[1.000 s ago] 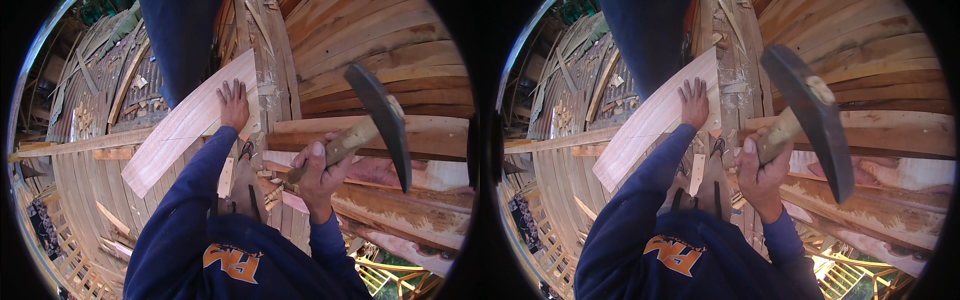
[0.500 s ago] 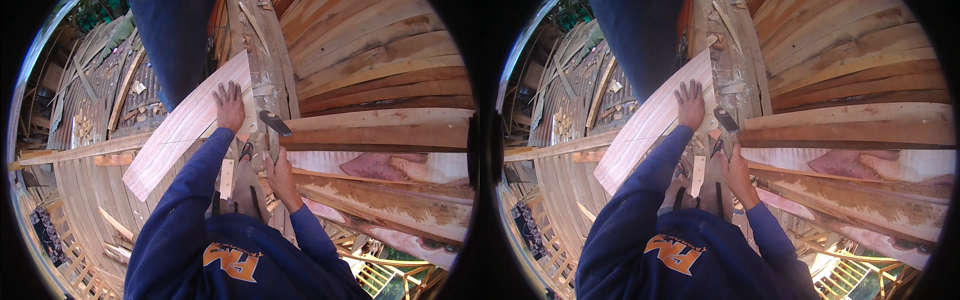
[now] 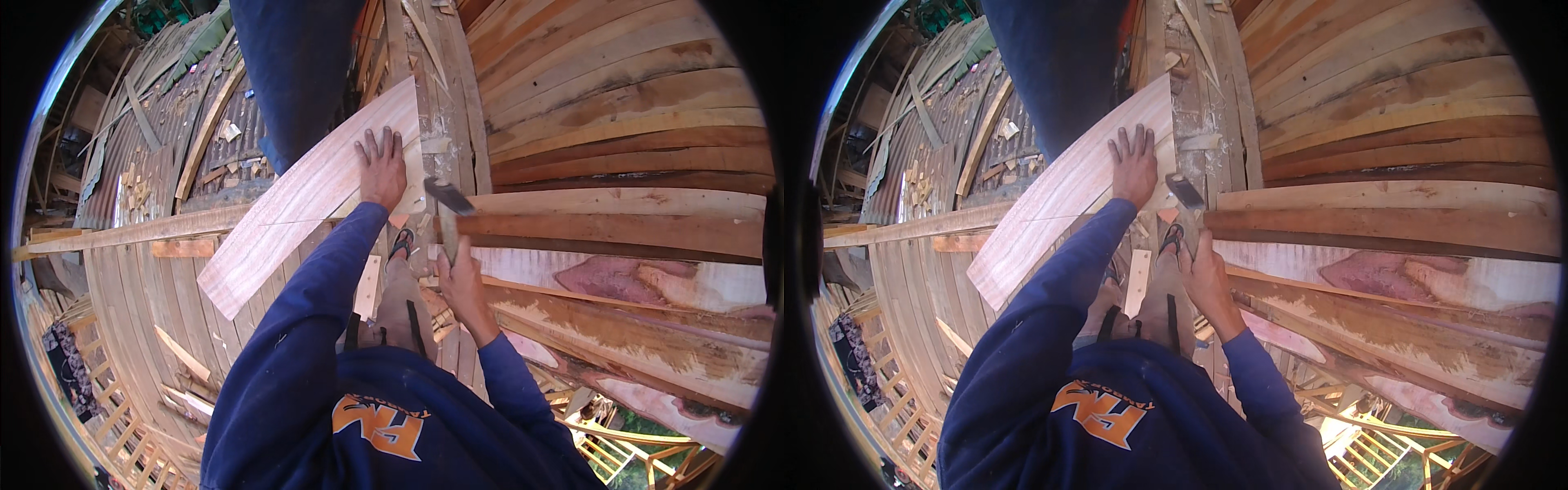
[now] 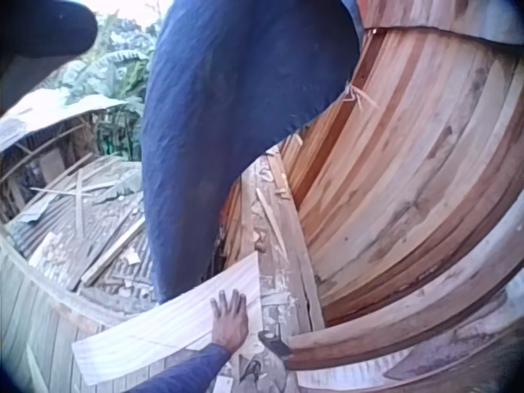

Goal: The person positions a triangular piece of wood onto a curved wooden frame and nails it in place using a hammer.

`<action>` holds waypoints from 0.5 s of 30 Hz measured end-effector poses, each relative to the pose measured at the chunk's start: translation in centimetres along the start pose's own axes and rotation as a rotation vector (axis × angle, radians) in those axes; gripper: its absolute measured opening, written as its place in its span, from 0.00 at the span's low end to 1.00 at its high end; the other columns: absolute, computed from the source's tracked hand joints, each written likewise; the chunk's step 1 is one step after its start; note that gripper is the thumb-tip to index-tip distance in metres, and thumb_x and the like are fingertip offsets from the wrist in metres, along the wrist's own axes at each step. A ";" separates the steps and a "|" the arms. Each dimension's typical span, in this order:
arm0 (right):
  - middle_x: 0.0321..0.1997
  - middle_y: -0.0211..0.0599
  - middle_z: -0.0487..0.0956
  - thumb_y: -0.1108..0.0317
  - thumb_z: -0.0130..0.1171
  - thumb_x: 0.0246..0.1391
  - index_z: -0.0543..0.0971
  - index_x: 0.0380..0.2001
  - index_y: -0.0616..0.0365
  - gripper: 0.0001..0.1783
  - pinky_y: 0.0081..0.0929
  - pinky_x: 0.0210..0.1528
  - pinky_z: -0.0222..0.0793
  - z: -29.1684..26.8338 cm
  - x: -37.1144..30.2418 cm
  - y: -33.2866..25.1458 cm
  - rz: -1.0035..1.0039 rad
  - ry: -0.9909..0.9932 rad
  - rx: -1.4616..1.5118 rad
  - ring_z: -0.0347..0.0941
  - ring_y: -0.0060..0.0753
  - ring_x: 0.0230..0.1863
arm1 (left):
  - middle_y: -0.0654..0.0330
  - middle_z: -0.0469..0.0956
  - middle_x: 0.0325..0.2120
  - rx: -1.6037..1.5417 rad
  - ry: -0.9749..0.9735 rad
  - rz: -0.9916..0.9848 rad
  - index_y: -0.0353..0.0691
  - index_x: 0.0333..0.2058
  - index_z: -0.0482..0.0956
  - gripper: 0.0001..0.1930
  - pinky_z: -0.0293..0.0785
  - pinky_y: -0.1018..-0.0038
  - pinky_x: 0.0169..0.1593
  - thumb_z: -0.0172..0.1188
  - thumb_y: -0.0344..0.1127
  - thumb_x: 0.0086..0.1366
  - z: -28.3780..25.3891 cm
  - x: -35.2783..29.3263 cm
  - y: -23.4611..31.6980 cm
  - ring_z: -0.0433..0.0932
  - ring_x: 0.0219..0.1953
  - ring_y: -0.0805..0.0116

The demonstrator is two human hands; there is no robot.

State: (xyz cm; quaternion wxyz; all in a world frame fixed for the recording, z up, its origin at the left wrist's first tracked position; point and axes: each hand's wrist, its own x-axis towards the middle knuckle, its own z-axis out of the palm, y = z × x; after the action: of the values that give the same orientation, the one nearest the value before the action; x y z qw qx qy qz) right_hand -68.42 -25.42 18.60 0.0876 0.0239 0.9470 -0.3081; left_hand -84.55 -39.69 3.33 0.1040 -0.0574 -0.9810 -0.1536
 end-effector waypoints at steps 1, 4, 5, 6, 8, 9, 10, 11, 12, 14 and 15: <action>0.32 0.65 0.76 0.67 0.52 0.64 0.65 0.45 0.63 0.13 0.52 0.32 0.68 1.7 -1.8 2.6 0.010 0.000 0.042 0.75 0.68 0.32 | 0.50 0.56 0.69 -0.002 -0.020 -0.006 0.37 0.66 0.60 0.29 0.42 0.38 0.69 0.46 0.39 0.69 0.1 -0.1 0.4 0.47 0.71 0.36; 0.32 0.68 0.76 0.69 0.51 0.63 0.66 0.47 0.65 0.13 0.54 0.35 0.67 2.3 -3.1 2.6 0.120 -0.088 0.087 0.74 0.73 0.35 | 0.51 0.55 0.69 0.043 -0.043 -0.039 0.38 0.67 0.60 0.28 0.42 0.39 0.70 0.45 0.38 0.69 0.1 0.0 -0.2 0.47 0.71 0.37; 0.31 0.67 0.77 0.69 0.51 0.63 0.66 0.47 0.65 0.13 0.54 0.35 0.67 1.7 -3.7 1.9 0.191 -0.131 0.076 0.75 0.72 0.35 | 0.51 0.56 0.69 0.041 -0.039 -0.040 0.38 0.66 0.60 0.28 0.42 0.39 0.70 0.45 0.38 0.69 0.1 -0.3 -0.2 0.48 0.71 0.37; 0.30 0.65 0.77 0.68 0.51 0.63 0.66 0.47 0.65 0.14 0.51 0.36 0.69 1.3 -3.7 1.5 0.192 -0.110 0.097 0.75 0.71 0.36 | 0.51 0.56 0.69 0.039 -0.034 -0.039 0.38 0.66 0.61 0.28 0.42 0.39 0.70 0.44 0.38 0.70 0.1 -0.6 -0.2 0.49 0.71 0.37; 0.31 0.68 0.77 0.68 0.52 0.63 0.64 0.46 0.68 0.15 0.56 0.37 0.68 1.3 -1.6 0.8 0.109 -0.018 0.193 0.75 0.73 0.37 | 0.52 0.56 0.69 0.067 -0.016 -0.034 0.38 0.66 0.61 0.27 0.42 0.40 0.70 0.44 0.39 0.70 0.0 0.2 -0.4 0.50 0.71 0.38; 0.31 0.69 0.77 0.68 0.52 0.62 0.63 0.46 0.69 0.16 0.58 0.38 0.67 1.3 -0.8 0.6 0.068 0.025 0.238 0.74 0.74 0.37 | 0.52 0.56 0.69 0.057 -0.009 -0.029 0.38 0.66 0.61 0.27 0.42 0.40 0.70 0.44 0.39 0.70 0.1 0.2 -0.3 0.50 0.71 0.38; 0.31 0.69 0.77 0.68 0.53 0.62 0.63 0.46 0.69 0.16 0.57 0.38 0.68 1.2 -0.2 0.7 0.069 -0.017 0.219 0.74 0.74 0.37 | 0.52 0.57 0.69 0.048 0.000 -0.022 0.38 0.66 0.61 0.27 0.42 0.40 0.70 0.44 0.38 0.70 0.1 0.2 -0.3 0.50 0.71 0.38; 0.32 0.69 0.77 0.68 0.53 0.62 0.64 0.46 0.69 0.16 0.57 0.38 0.68 1.3 0.3 1.0 0.070 -0.058 0.200 0.74 0.74 0.38 | 0.52 0.57 0.69 0.037 0.009 -0.016 0.38 0.66 0.61 0.27 0.42 0.40 0.70 0.44 0.38 0.69 0.1 0.2 -0.2 0.50 0.71 0.38; 0.33 0.70 0.77 0.68 0.53 0.62 0.64 0.46 0.69 0.16 0.56 0.39 0.68 1.2 0.7 1.1 0.071 -0.098 0.179 0.74 0.75 0.38 | 0.52 0.57 0.69 0.033 0.005 -0.011 0.38 0.66 0.61 0.27 0.42 0.40 0.70 0.44 0.38 0.69 0.2 0.2 0.0 0.50 0.71 0.38; 0.33 0.70 0.77 0.67 0.54 0.63 0.64 0.45 0.69 0.16 0.54 0.38 0.69 -1.2 0.8 -1.0 0.024 -0.054 0.123 0.75 0.73 0.36 | 0.52 0.57 0.69 0.029 0.006 -0.014 0.38 0.66 0.61 0.28 0.42 0.39 0.70 0.44 0.38 0.69 0.5 0.3 0.0 0.50 0.71 0.38; 0.34 0.70 0.77 0.67 0.54 0.63 0.64 0.45 0.70 0.16 0.53 0.37 0.70 -3.0 1.4 -2.8 -0.012 -0.032 0.101 0.76 0.72 0.35 | 0.52 0.57 0.69 0.038 0.018 -0.014 0.38 0.66 0.61 0.28 0.41 0.39 0.70 0.44 0.38 0.69 0.2 1.1 -0.2 0.50 0.71 0.39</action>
State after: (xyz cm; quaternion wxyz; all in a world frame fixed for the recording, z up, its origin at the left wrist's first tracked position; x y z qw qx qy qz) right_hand -70.48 -25.92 22.36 0.0995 0.0175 0.9289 -0.3562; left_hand -85.67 -39.70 3.30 0.1128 -0.0473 -0.9831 -0.1363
